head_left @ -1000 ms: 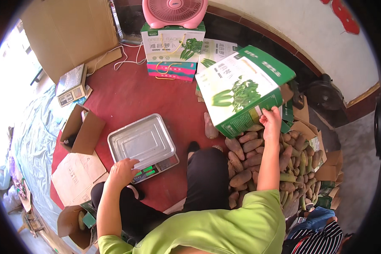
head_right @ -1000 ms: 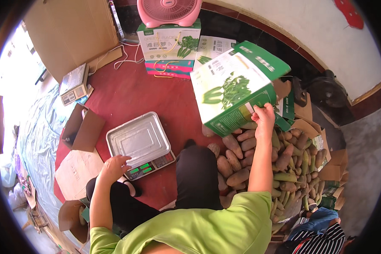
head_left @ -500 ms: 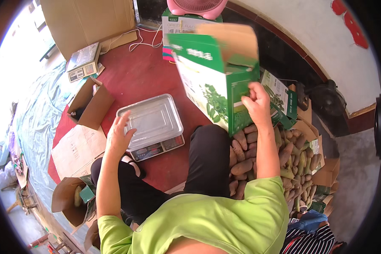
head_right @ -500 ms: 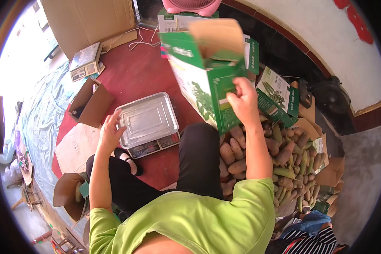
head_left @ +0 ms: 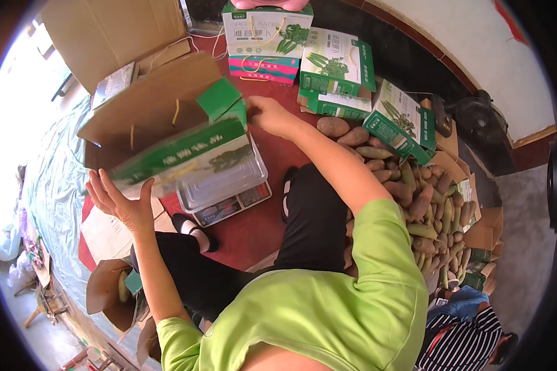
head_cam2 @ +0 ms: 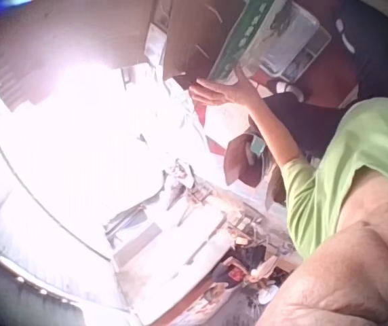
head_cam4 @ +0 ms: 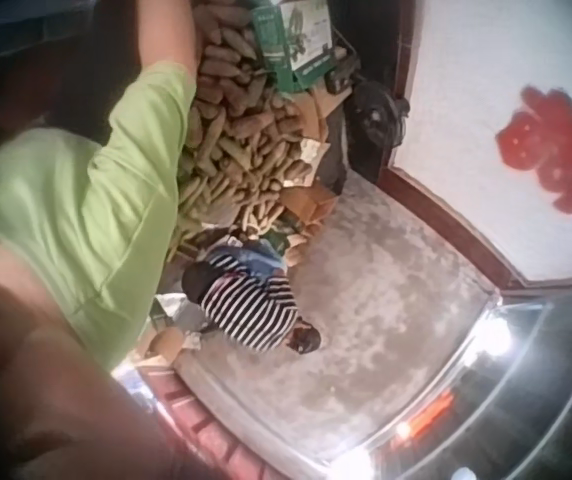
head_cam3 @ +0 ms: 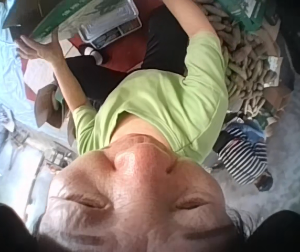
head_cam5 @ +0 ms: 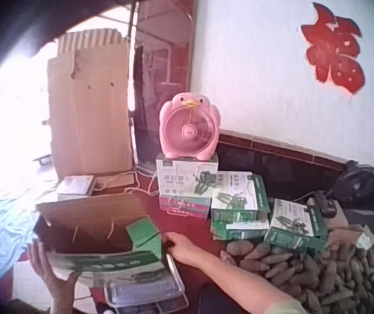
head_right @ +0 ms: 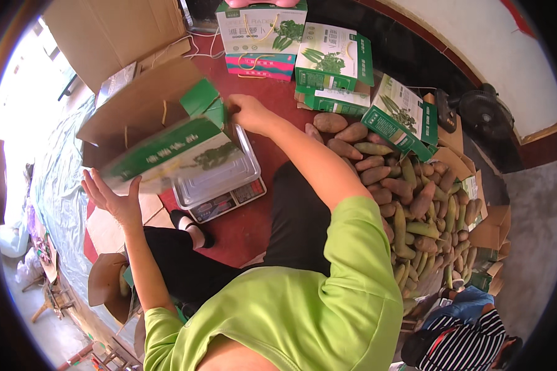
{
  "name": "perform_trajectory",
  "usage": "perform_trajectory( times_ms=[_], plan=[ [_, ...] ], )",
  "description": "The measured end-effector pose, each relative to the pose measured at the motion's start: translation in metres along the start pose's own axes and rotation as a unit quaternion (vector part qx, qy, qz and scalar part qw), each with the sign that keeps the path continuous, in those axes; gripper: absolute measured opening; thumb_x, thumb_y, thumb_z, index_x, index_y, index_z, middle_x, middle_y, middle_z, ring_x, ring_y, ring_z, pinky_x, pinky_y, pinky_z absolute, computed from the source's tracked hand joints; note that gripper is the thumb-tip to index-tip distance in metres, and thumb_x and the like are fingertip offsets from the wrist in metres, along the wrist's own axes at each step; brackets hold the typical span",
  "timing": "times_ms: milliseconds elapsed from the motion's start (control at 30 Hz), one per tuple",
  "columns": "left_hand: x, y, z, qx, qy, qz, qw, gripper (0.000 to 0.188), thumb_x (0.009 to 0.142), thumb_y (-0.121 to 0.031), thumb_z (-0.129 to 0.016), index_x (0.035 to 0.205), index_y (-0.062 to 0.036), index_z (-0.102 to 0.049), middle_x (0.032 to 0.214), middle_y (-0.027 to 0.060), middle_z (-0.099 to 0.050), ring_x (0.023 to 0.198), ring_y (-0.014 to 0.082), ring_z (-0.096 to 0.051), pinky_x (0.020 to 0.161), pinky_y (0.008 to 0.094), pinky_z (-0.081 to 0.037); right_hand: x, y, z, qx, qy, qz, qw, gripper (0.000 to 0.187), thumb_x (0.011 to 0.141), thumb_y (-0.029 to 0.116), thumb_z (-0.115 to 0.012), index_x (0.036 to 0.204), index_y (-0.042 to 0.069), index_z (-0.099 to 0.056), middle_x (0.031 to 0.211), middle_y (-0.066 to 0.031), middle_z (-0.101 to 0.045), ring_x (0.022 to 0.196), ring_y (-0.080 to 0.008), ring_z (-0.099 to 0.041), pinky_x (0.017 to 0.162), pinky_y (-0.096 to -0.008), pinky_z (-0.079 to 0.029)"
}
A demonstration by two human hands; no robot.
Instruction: Picking up produce from a floor pile, placing it in a box on a scale, and preparing the box.
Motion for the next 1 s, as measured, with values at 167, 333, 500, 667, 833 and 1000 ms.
perform_trajectory(
  times_ms=[167,333,500,667,833,1000],
  plan=[
    [-0.018,-0.008,-0.036,-0.011,0.278,-0.089,0.956,0.060,0.060,-0.020,-0.078,0.116,-0.0114,-0.057,0.097,0.0057,-0.061,0.100,0.0248,-0.055,0.100,0.0404,-0.033,-0.017,-0.079,-0.036,0.043,0.041,-0.288,0.956,0.023,0.074,0.003,-0.057,0.097,-0.001,-0.062,0.089,-0.0154,-0.065,0.078,-0.0234,-0.060,0.066,-0.0338,-0.047],
    [-0.027,-0.041,-0.037,-0.033,0.285,-0.127,0.950,0.020,0.072,-0.016,-0.068,0.089,-0.0113,-0.061,0.079,0.0028,-0.057,0.079,0.0218,-0.058,0.075,0.0353,-0.043,-0.027,-0.080,-0.022,0.006,0.066,-0.309,0.949,0.028,0.079,0.020,-0.061,0.102,0.004,-0.063,0.088,-0.0115,-0.065,0.071,-0.0230,-0.063,0.060,-0.0381,-0.051],
    [-0.031,-0.053,-0.039,-0.039,0.245,-0.168,0.954,0.010,0.070,-0.013,-0.065,0.079,-0.0128,-0.059,0.074,-0.0007,-0.054,0.071,0.0184,-0.057,0.062,0.0319,-0.045,-0.025,-0.075,-0.006,0.063,-0.004,-0.333,0.941,0.032,0.087,0.028,-0.057,0.110,0.006,-0.060,0.093,-0.0094,-0.064,0.079,-0.0210,-0.062,0.062,-0.0398,-0.051],
    [-0.034,-0.061,-0.040,-0.068,0.200,-0.192,0.958,0.013,0.064,-0.009,-0.060,0.077,-0.0126,-0.060,0.074,-0.0012,-0.054,0.069,0.0157,-0.057,0.059,0.0294,-0.046,-0.020,-0.078,0.000,0.048,-0.018,-0.292,0.955,0.038,0.079,0.016,-0.066,0.112,0.000,-0.058,0.094,-0.0117,-0.064,0.078,-0.0199,-0.062,0.061,-0.0325,-0.051],
    [-0.033,-0.064,-0.041,-0.089,0.162,-0.207,0.961,0.015,0.062,-0.008,-0.061,0.076,-0.0118,-0.061,0.075,-0.0013,-0.054,0.070,0.0153,-0.058,0.058,0.0291,-0.047,-0.018,-0.080,0.016,-0.018,-0.027,-0.271,0.962,0.040,0.075,0.010,-0.067,0.112,0.000,-0.058,0.094,-0.0126,-0.065,0.074,-0.0182,-0.062,0.057,-0.0293,-0.049],
    [-0.035,-0.038,-0.053,-0.038,0.278,-0.059,0.958,0.007,0.077,-0.016,-0.064,0.084,-0.0155,-0.065,0.082,-0.0001,-0.057,0.074,0.0236,-0.059,0.063,0.0355,-0.048,-0.022,-0.048,0.037,0.047,-0.041,-0.253,0.965,0.036,0.080,0.019,-0.064,0.113,0.004,-0.059,0.096,-0.0066,-0.064,0.080,-0.0137,-0.061,0.062,-0.0275,-0.048]
  ],
)
Point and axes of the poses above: each hand's wrist, its own x-axis towards the middle knuckle, its own z-axis out of the back of the hand, y = z × x, the point moved 6 cm from there along x, towards the middle knuckle
